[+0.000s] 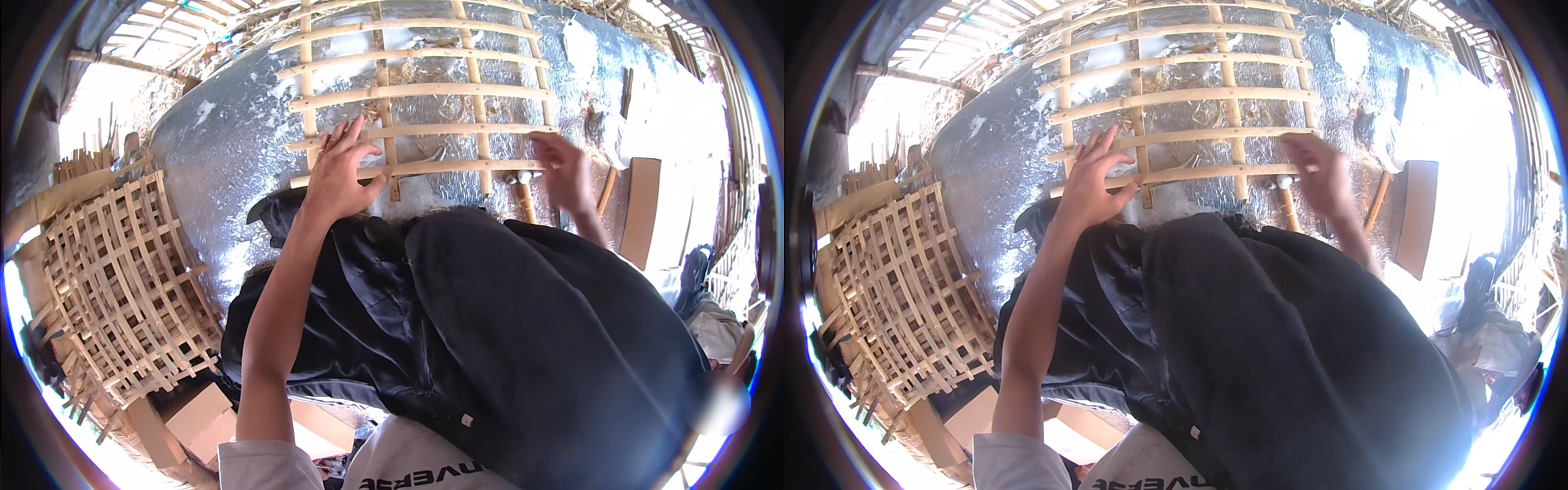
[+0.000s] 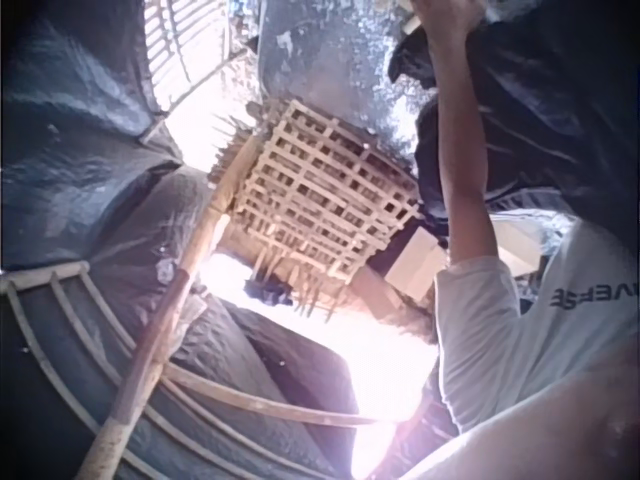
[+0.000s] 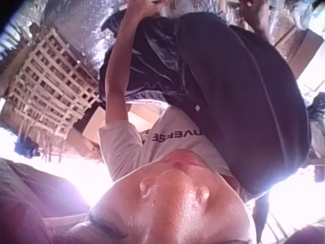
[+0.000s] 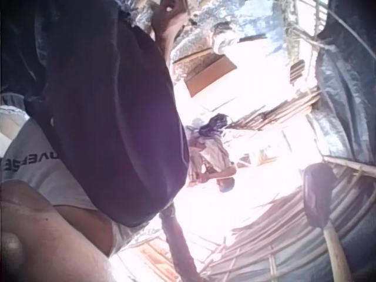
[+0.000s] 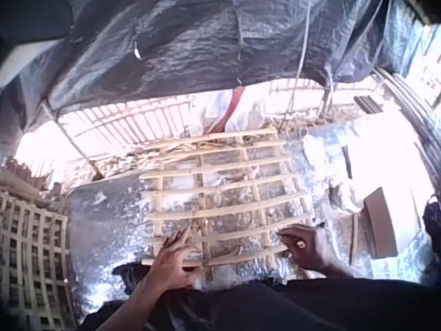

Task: The person is assembling a bamboo grid by placing thin bamboo strips onto a frame, using a pair of pliers to secure them, and using a hammer to tap the strips into alignment.

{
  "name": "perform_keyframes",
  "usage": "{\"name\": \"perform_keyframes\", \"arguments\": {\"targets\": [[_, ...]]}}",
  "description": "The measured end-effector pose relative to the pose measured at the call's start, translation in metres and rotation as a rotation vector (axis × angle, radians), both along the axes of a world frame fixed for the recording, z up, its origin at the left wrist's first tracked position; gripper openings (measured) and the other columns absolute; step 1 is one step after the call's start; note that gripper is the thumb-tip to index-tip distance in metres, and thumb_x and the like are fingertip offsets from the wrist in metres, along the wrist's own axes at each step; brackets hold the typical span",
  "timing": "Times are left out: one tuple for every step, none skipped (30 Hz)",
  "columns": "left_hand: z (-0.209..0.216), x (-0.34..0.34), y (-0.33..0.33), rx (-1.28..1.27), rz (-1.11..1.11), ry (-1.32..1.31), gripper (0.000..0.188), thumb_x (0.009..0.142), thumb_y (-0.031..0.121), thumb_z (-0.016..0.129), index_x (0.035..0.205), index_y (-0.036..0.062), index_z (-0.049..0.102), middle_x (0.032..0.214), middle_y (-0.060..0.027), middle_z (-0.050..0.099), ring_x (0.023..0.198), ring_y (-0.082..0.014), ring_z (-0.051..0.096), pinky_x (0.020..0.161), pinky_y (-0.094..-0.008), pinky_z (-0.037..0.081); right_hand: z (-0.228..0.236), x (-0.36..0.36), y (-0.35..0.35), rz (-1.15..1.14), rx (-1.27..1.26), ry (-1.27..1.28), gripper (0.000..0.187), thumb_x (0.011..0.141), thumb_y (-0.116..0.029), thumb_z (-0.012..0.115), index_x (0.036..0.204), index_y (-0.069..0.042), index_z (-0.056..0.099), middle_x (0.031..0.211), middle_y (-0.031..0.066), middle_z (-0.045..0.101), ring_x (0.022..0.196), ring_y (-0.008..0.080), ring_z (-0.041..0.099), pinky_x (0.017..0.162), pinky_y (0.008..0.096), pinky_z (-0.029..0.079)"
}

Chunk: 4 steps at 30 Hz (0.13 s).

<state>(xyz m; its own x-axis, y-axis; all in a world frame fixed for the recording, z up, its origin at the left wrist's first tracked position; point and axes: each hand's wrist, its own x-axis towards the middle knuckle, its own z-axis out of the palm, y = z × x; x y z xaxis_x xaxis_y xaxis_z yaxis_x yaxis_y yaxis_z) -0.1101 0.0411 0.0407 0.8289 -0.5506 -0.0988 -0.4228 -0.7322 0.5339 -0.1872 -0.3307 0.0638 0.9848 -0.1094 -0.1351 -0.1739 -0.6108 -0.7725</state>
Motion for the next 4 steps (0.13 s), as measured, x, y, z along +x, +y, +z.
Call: {"name": "perform_keyframes", "arguments": {"targets": [[0.001, 0.000, -0.001, -0.014, -0.013, 0.003, 0.035, 0.074, 0.026, 0.077, 0.105, 0.0112, 0.070, 0.156, -0.0206, 0.034, 0.144, -0.0375, 0.032, 0.120, -0.0537, 0.019, -0.004, 0.000, 0.027, 0.035, 0.051, -0.106, 0.023, 0.093, -0.003, 0.063, 0.116, -0.002, 0.069, 0.100, 0.0177, 0.072, 0.091, 0.0247, 0.072, 0.078, 0.0337, 0.058], [0.003, 0.000, 0.000, -0.017, -0.021, 0.007, 0.036, 0.074, 0.026, 0.078, 0.105, 0.0115, 0.070, 0.157, -0.0202, 0.034, 0.144, -0.0373, 0.031, 0.120, -0.0536, 0.018, -0.006, 0.004, 0.051, 0.116, 0.033, -0.167, 0.022, 0.093, -0.004, 0.064, 0.114, -0.002, 0.069, 0.098, 0.0186, 0.072, 0.088, 0.0264, 0.072, 0.076, 0.0356, 0.058], [0.006, 0.000, 0.002, -0.023, -0.028, 0.010, 0.036, 0.073, 0.026, 0.078, 0.106, 0.0118, 0.071, 0.157, -0.0197, 0.033, 0.145, -0.0372, 0.030, 0.120, -0.0536, 0.018, -0.005, 0.007, 0.070, 0.176, 0.045, -0.104, 0.023, 0.092, -0.006, 0.066, 0.114, -0.003, 0.070, 0.096, 0.0188, 0.071, 0.088, 0.0281, 0.072, 0.076, 0.0369, 0.057], [0.009, 0.001, 0.002, -0.006, -0.039, 0.048, 0.041, 0.073, 0.024, 0.078, 0.111, 0.0099, 0.071, 0.160, -0.0173, 0.029, 0.147, -0.0409, 0.026, 0.120, -0.0558, 0.018, -0.005, 0.007, 0.071, 0.173, 0.047, -0.105, 0.023, 0.092, -0.006, 0.066, 0.114, -0.003, 0.070, 0.096, 0.0188, 0.071, 0.088, 0.0281, 0.072, 0.076, 0.0369, 0.057]]}}
